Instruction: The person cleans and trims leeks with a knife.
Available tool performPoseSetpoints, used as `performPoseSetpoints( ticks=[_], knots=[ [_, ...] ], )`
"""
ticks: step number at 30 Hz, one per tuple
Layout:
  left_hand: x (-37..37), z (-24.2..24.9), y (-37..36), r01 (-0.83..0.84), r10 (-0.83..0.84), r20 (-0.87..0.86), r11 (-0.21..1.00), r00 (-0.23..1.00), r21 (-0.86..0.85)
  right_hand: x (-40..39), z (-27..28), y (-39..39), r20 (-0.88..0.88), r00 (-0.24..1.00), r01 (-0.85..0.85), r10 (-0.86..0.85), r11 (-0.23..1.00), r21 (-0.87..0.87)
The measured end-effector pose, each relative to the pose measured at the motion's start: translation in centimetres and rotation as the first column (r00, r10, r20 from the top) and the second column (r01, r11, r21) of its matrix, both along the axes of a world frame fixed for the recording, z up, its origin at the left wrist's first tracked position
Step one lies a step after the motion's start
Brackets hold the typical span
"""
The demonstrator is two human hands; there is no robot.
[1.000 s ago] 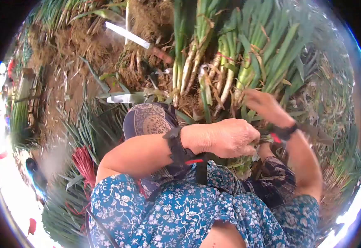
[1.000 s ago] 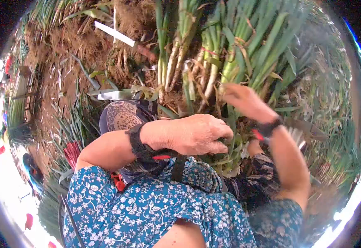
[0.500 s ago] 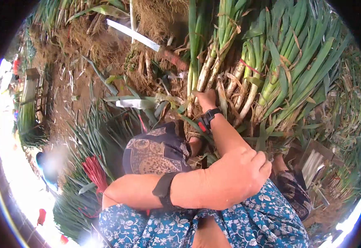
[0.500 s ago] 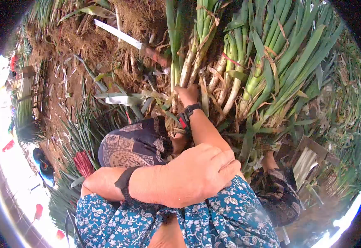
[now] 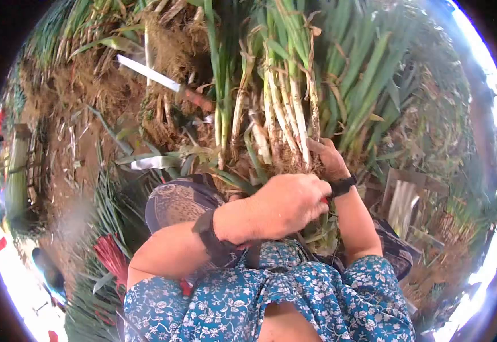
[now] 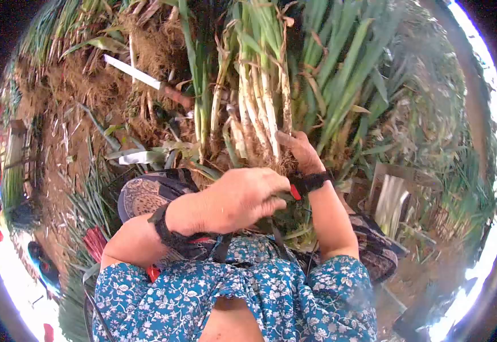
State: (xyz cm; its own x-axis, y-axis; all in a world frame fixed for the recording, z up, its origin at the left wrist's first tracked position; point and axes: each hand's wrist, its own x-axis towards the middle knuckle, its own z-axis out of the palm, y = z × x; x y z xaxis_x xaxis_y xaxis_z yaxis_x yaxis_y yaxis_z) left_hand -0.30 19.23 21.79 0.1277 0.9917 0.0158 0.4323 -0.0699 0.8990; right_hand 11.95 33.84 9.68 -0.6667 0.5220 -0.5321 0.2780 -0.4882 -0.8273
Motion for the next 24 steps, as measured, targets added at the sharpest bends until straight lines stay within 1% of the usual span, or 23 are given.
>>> performPoseSetpoints(
  ticks=[1, 3, 4, 5, 6, 8, 10, 11, 13, 14, 15, 16, 17, 18, 19, 20, 21, 22, 23, 24],
  knots=[
    [0.1, -0.2, 0.2, -0.019, 0.019, -0.007, 1.0, 1.0, 0.015, 0.4, -0.9, 1.0, -0.038, 0.999, 0.019, -0.025, 0.987, -0.157],
    [0.2, -0.6, 0.2, 0.024, -0.027, -0.064, 0.998, 0.998, -0.058, 2.0, -1.7, 2.1, 0.057, 0.997, 0.05, -0.045, 0.994, -0.099],
    [0.3, -1.0, 0.3, 0.047, -0.057, -0.1, 0.994, 0.993, -0.098, 2.3, 0.4, 2.4, 0.111, 0.993, 0.049, -0.027, 0.977, -0.205],
    [0.5, -1.4, 0.3, 0.074, -0.093, -0.135, 0.988, 0.986, -0.137, 3.4, -0.9, 2.9, 0.017, 0.996, -0.093, 0.092, 0.992, 0.081],
    [0.8, -1.9, 0.3, 0.085, -0.104, -0.151, 0.988, 0.983, -0.127, 4.4, -2.1, 3.5, -0.034, 0.983, -0.154, 0.18, 0.911, 0.382],
    [1.3, -2.7, 0.4, 0.118, -0.142, -0.16, 0.982, 0.977, -0.149, 5.1, -1.5, 4.5, 0.003, 0.986, -0.147, 0.166, 0.868, 0.474],
    [1.2, -3.2, 0.9, 0.145, -0.179, -0.156, 0.968, 0.971, -0.207, 4.5, -0.1, 5.0, 0.159, 0.984, -0.116, 0.083, 0.972, 0.205],
    [1.3, -4.2, 1.3, 0.034, -0.062, -0.132, 0.979, 0.989, -0.2, 4.2, 1.4, 4.8, 0.01, 0.999, 0.043, -0.043, 0.999, -0.026],
    [1.6, -7.9, 2.0, -0.178, 0.163, -0.089, 0.963, 0.983, -0.201, 3.6, 4.0, 2.6, -0.089, 0.987, 0.116, -0.131, 0.981, -0.157],
    [1.6, -9.8, 2.5, -0.327, 0.304, -0.124, 0.907, 0.945, -0.265, 3.7, 3.8, 2.4, -0.164, 0.984, 0.058, -0.076, 0.992, -0.112],
    [1.4, -11.0, 3.0, -0.465, 0.435, -0.164, 0.826, 0.885, -0.319, 3.5, 3.4, 2.6, -0.172, 0.984, -0.031, 0.036, 0.999, 0.033],
    [0.8, -10.6, 3.6, -0.483, 0.463, -0.176, 0.712, 0.868, -0.51, 3.1, 2.7, 2.9, -0.162, 0.976, -0.119, 0.148, 0.977, 0.178],
    [0.5, -14.6, 3.3, -0.525, 0.513, -0.162, 0.72, 0.843, -0.453, 3.1, 1.7, 2.9, -0.135, 0.957, -0.203, 0.256, 0.926, 0.318],
    [0.3, -14.5, 3.6, -0.566, 0.54, -0.216, 0.651, 0.813, -0.506, 3.2, 1.3, 1.6, -0.234, 0.966, 0.112, -0.111, 0.994, -0.01],
    [0.2, -14.3, 3.8, -0.607, 0.563, -0.272, 0.574, 0.78, -0.55, 3.4, 1.6, 1.3, -0.211, 0.976, 0.067, -0.056, 0.997, 0.047],
    [0.3, -14.4, 4.1, -0.569, 0.711, -0.043, 0.523, 0.701, -0.634, 3.4, 2.1, 1.3, -0.187, 0.982, 0.022, -0.002, 0.994, 0.104],
    [0.3, -14.8, 4.7, -0.505, 0.814, 0.174, 0.494, 0.554, -0.707, 3.2, 2.6, 1.0, -0.184, 0.98, -0.02, 0.073, 0.961, 0.276],
    [0.6, -15.7, 5.6, -0.418, 0.863, 0.361, 0.491, 0.353, -0.764, 3.0, 3.1, 0.7, -0.169, 0.977, -0.045, 0.132, 0.896, 0.442],
    [1.3, -21.4, 7.7, -0.452, 0.862, 0.303, 0.478, 0.406, -0.753, 2.6, 4.6, 0.2, -0.344, 0.897, 0.218, -0.279, 0.954, -0.204],
    [1.6, -21.2, 8.0, -0.519, 0.883, 0.332, 0.465, 0.332, -0.717, 2.6, 5.8, 1.2, -0.298, 0.94, 0.129, -0.164, 0.983, -0.131]
  ],
)
